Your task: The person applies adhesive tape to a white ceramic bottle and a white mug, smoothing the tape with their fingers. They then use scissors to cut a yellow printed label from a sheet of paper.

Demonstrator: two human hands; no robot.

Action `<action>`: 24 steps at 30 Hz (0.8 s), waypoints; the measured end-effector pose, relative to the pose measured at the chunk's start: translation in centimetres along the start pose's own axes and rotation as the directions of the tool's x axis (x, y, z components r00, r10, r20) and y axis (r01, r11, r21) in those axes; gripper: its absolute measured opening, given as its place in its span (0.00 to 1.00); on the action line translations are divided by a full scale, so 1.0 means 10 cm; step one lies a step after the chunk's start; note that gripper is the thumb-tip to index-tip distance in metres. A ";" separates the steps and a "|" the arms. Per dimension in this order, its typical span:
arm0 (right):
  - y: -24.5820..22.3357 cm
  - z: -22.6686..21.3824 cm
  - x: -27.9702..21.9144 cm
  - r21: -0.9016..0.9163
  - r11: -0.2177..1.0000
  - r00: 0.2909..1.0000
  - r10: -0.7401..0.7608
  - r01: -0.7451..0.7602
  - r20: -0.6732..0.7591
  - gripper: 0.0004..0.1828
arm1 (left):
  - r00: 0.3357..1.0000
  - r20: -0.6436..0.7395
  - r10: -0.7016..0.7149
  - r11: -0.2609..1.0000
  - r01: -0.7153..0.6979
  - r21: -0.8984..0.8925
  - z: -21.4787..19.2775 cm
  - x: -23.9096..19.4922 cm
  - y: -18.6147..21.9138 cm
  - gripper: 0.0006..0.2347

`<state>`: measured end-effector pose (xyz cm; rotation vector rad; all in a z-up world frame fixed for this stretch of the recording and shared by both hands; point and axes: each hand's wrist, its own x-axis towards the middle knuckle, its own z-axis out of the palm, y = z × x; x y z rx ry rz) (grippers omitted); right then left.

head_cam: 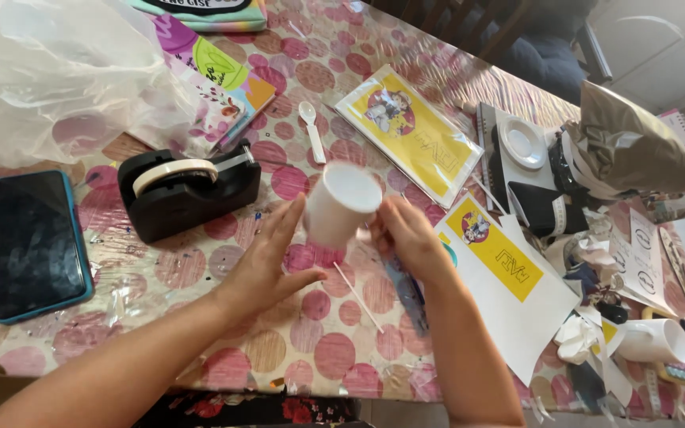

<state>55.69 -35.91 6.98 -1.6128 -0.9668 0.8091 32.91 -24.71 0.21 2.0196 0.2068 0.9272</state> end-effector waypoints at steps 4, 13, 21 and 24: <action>-0.12 0.04 1.01 -0.200 0.964 0.977 -0.195 0.174 -0.090 0.23 | 0.998 0.058 -0.031 0.999 0.029 0.030 0.04 0.01 -0.06 0.43; 0.38 0.48 3.17 -0.308 0.951 0.952 -0.116 0.024 -0.285 0.22 | 0.951 0.242 -0.190 0.980 0.169 0.106 -0.06 0.04 -0.14 0.30; 0.07 0.57 2.73 -0.345 0.938 0.972 -0.069 -0.013 -0.225 0.16 | 0.935 0.278 -0.221 0.975 0.213 0.060 -0.12 0.09 0.00 0.25; -0.15 0.58 2.27 -0.529 0.844 0.990 0.014 -0.087 -0.139 0.18 | 0.935 0.278 -0.219 0.975 0.216 0.044 -0.08 0.08 -0.04 0.24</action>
